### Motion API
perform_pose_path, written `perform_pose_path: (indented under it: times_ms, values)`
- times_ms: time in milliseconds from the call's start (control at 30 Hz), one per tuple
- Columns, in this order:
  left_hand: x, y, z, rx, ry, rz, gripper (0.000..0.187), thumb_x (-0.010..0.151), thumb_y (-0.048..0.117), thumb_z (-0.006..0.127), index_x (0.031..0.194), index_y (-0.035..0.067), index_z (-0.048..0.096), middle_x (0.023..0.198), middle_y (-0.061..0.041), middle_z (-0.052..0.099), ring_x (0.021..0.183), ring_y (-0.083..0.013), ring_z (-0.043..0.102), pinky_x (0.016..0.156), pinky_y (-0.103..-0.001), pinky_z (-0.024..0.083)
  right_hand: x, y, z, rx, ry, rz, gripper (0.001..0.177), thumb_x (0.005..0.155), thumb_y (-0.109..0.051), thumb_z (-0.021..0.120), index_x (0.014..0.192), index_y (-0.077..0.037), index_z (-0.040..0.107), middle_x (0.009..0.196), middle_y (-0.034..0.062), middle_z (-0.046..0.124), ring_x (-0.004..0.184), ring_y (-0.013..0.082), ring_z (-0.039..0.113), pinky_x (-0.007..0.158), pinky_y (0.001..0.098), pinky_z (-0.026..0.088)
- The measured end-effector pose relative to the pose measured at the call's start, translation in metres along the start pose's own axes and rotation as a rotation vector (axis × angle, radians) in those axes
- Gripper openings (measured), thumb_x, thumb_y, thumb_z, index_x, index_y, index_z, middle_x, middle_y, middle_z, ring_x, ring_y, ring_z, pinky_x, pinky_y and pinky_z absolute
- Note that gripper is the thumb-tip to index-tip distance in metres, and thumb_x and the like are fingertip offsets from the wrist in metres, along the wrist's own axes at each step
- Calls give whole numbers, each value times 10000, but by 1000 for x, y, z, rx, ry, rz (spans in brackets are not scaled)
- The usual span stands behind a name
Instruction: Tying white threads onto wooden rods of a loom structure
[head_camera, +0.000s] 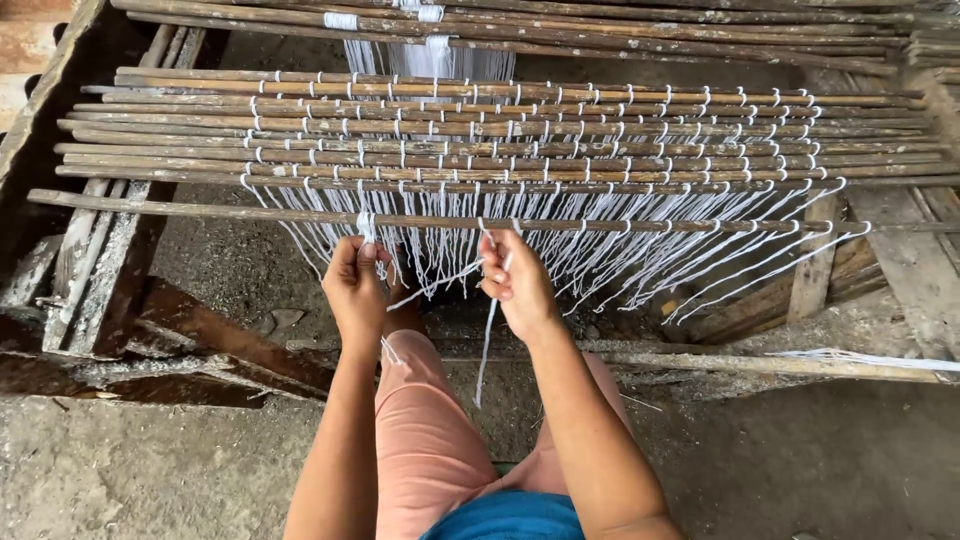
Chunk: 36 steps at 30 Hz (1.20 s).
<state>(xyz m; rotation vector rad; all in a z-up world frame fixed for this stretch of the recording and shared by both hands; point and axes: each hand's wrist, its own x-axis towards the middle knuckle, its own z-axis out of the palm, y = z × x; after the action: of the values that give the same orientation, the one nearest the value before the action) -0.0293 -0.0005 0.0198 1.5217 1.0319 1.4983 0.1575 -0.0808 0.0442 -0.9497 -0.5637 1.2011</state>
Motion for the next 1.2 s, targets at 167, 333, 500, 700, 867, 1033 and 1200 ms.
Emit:
perform_pose_path:
  times_ms: [167, 333, 500, 700, 867, 1033, 1200]
  values:
    - [2, -10, 4, -11, 1, 6, 247, 1083, 47, 530, 874, 102, 651, 708, -55, 684, 643, -136, 472, 706, -296, 440, -5, -10, -11, -17, 32, -21, 398, 1081, -424, 358, 1030, -78, 548, 808, -12, 388, 571, 21, 322, 367, 125, 246]
    - [1, -13, 2, -43, -1, 7, 219, 1079, 41, 530, 898, 84, 646, 723, -76, 691, 631, -136, 477, 674, -288, 445, 7, 8, -23, -68, 5, -31, 517, 1075, -529, 265, 985, -86, 517, 799, -18, 348, 566, 22, 300, 361, 118, 224]
    - [-1, -5, 2, -118, 0, -10, 226, 1080, 35, 513, 897, 74, 641, 720, -69, 681, 592, -107, 431, 608, -255, 418, 19, 117, -80, -672, 55, -376, 433, 1096, -455, 390, 912, -149, 635, 811, 23, 590, 772, 131, 531, 702, 246, 458]
    - [1, -34, 7, -195, -14, 20, 143, 1061, 111, 545, 954, 84, 637, 691, -66, 679, 612, -108, 427, 599, -253, 377, 7, 267, -200, -1006, 76, 4, 465, 1014, -503, 637, 769, -112, 584, 661, 73, 544, 665, 243, 513, 653, 380, 412]
    - [-5, -17, 4, -315, -18, -49, 190, 1092, 194, 485, 1012, 91, 623, 708, -68, 666, 574, -92, 406, 549, -236, 348, -6, 253, -198, -1327, -364, 796, 572, 892, -577, 694, 1111, -50, 656, 958, 153, 663, 796, 238, 619, 600, 318, 471]
    - [-2, -25, 0, -282, -25, -41, 200, 1099, 217, 491, 1020, 89, 623, 742, -51, 648, 562, -69, 423, 523, -221, 366, 14, 143, -46, -1105, -650, 424, 304, 958, -194, 518, 846, -62, 768, 602, 58, 619, 509, 152, 526, 467, 282, 399]
    - [-6, -17, -3, -204, -22, 12, 202, 1101, 166, 475, 1006, 61, 619, 724, -55, 611, 524, -98, 475, 507, -249, 413, 54, 85, 55, -318, -120, -266, 77, 1038, -135, 628, 1092, -80, 618, 849, 5, 564, 599, 91, 521, 490, 211, 443]
